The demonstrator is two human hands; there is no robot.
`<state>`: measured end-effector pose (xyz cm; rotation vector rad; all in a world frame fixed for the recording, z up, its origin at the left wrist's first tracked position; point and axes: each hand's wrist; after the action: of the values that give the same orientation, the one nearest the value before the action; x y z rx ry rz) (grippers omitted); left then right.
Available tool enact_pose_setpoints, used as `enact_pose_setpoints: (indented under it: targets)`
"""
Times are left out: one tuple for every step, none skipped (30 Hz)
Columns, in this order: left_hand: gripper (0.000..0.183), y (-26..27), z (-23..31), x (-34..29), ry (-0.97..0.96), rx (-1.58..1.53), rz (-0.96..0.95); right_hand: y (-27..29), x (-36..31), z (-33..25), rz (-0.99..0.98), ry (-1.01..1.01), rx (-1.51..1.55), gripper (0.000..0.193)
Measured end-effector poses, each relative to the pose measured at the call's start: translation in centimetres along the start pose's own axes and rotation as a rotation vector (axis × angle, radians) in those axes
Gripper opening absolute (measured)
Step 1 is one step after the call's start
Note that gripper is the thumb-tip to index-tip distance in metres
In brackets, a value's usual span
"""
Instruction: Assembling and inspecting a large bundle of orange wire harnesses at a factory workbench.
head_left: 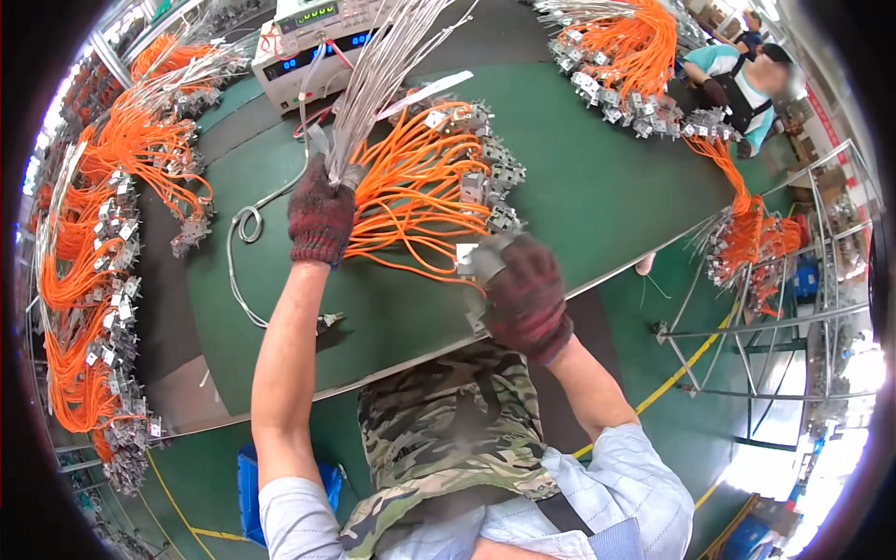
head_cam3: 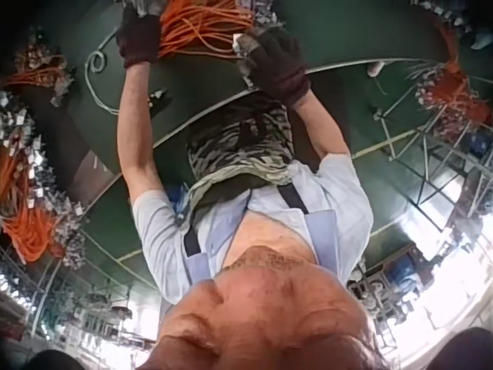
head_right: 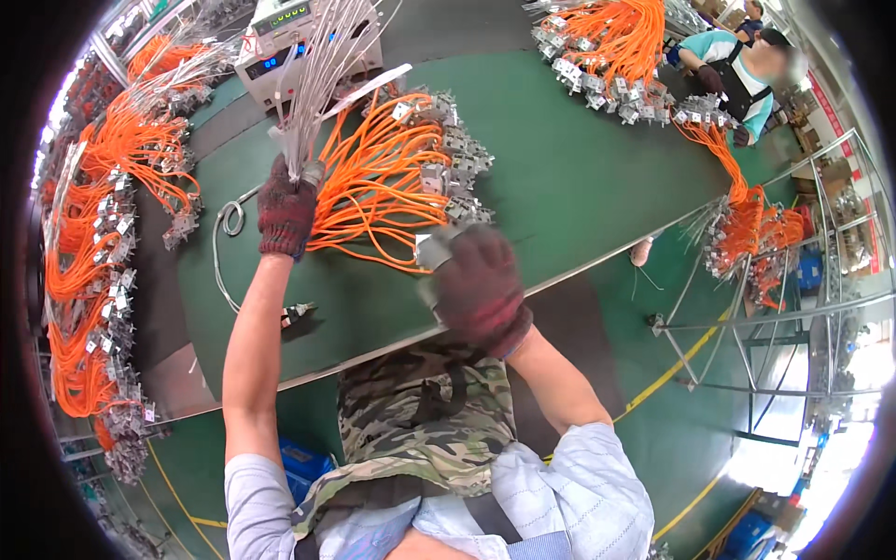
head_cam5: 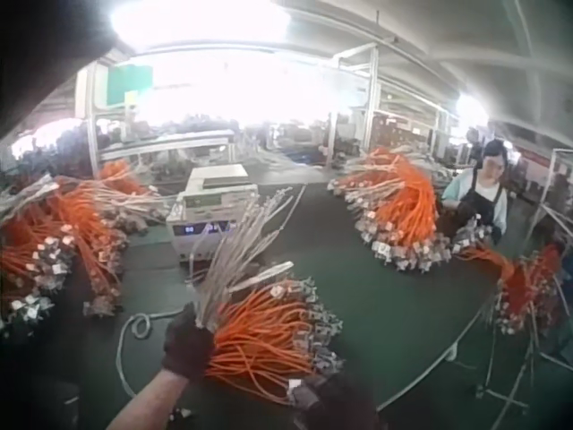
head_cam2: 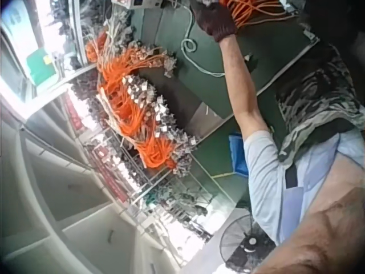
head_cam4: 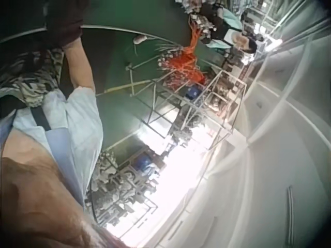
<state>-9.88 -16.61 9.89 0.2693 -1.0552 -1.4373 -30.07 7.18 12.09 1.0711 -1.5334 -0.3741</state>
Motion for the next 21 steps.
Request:
enact_pose_setpoints:
  targets:
    - [0.036, -0.1, -0.5, -0.1, 0.009, -0.033, -0.004, -0.6, 0.0, 0.3, -0.050, 0.042, -0.086, 0.043]
    - [0.034, -0.4, -1.1, 0.0, -0.017, 0.001, 0.027, -1.4, -0.1, 0.8, -0.098, 0.085, -0.173, 0.042]
    - [0.033, -0.5, -1.7, 0.3, -0.021, -0.010, 0.043, -2.1, 0.0, 1.2, -0.146, 0.126, -0.260, 0.041]
    - [0.033, -0.8, -1.5, 0.1, -0.017, -0.034, 0.050, -2.1, 0.1, 1.6, -0.136, 0.118, -0.235, 0.042]
    - [0.032, -1.1, -1.3, 0.0, -0.013, -0.057, 0.057, -2.4, 0.0, 1.8, -0.141, 0.131, -0.252, 0.042]
    - [0.030, -1.1, -1.3, 0.1, -0.024, -0.042, 0.068, -2.9, -0.1, 2.0, -0.146, 0.142, -0.270, 0.042]
    - [0.030, -1.3, -1.4, 0.2, 0.002, -0.064, 0.057, -3.3, -0.1, 2.1, -0.146, 0.153, -0.287, 0.043]
    - [0.031, -1.4, -1.5, 0.2, 0.027, -0.087, 0.046, -3.2, 0.0, 2.3, -0.134, 0.195, -0.273, 0.043]
    - [0.031, -1.6, -1.6, 0.4, 0.052, -0.109, 0.034, -3.1, 0.2, 2.6, -0.122, 0.235, -0.259, 0.043]
    - [0.031, -1.7, -1.6, 0.3, 0.056, -0.090, 0.039, -2.8, 0.5, 2.6, -0.116, 0.275, -0.242, 0.043]
    - [0.031, -1.8, -1.6, 0.5, 0.060, -0.070, 0.043, -2.5, 0.9, 2.6, -0.133, 0.269, -0.206, 0.041]
    - [0.031, -1.8, -1.7, 0.7, 0.064, -0.051, 0.047, -2.1, 1.6, 2.6, -0.151, 0.263, -0.171, 0.040]
    - [0.030, -1.9, -2.4, 1.0, 0.018, -0.025, 0.086, -1.6, 2.0, 2.0, -0.177, 0.254, -0.128, 0.039]
    - [0.030, -2.1, -3.3, 1.3, -0.028, 0.002, 0.118, -1.5, 2.0, 1.2, -0.178, 0.226, -0.067, 0.037]
    - [0.030, -2.3, -4.0, 1.1, -0.074, 0.029, 0.151, -1.7, 2.1, 0.1, -0.179, 0.198, -0.004, 0.034]
    - [0.029, -2.0, -3.1, 1.3, -0.048, -0.021, 0.106, -1.7, 2.3, -0.1, -0.178, 0.176, 0.040, 0.032]
    - [0.029, -2.2, -3.0, 1.2, -0.079, -0.020, 0.114, -1.9, 1.5, 0.2, -0.240, 0.124, 0.025, 0.030]
    - [0.028, -2.6, -2.9, 1.0, -0.108, -0.018, 0.123, -2.5, 0.1, 0.7, -0.302, 0.074, 0.009, 0.027]
    - [0.028, -2.6, -3.0, 1.1, -0.140, -0.009, 0.138, -2.9, -0.4, 1.0, -0.356, 0.028, -0.003, 0.024]
    - [0.029, -2.7, -3.1, 1.2, -0.143, 0.004, 0.133, -3.0, -0.6, 1.5, -0.353, 0.019, 0.023, 0.024]
    - [0.030, -2.8, -3.3, 1.4, -0.146, 0.016, 0.128, -3.1, -0.7, 2.1, -0.350, 0.009, 0.047, 0.024]
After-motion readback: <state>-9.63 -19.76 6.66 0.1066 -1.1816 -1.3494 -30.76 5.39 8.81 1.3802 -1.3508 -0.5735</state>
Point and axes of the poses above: each hand's wrist, its own x-axis towards the middle knuckle, its own y-axis out of the back of the hand, z = x × y, and after that the axes turned 8 degrees about x, right-handed
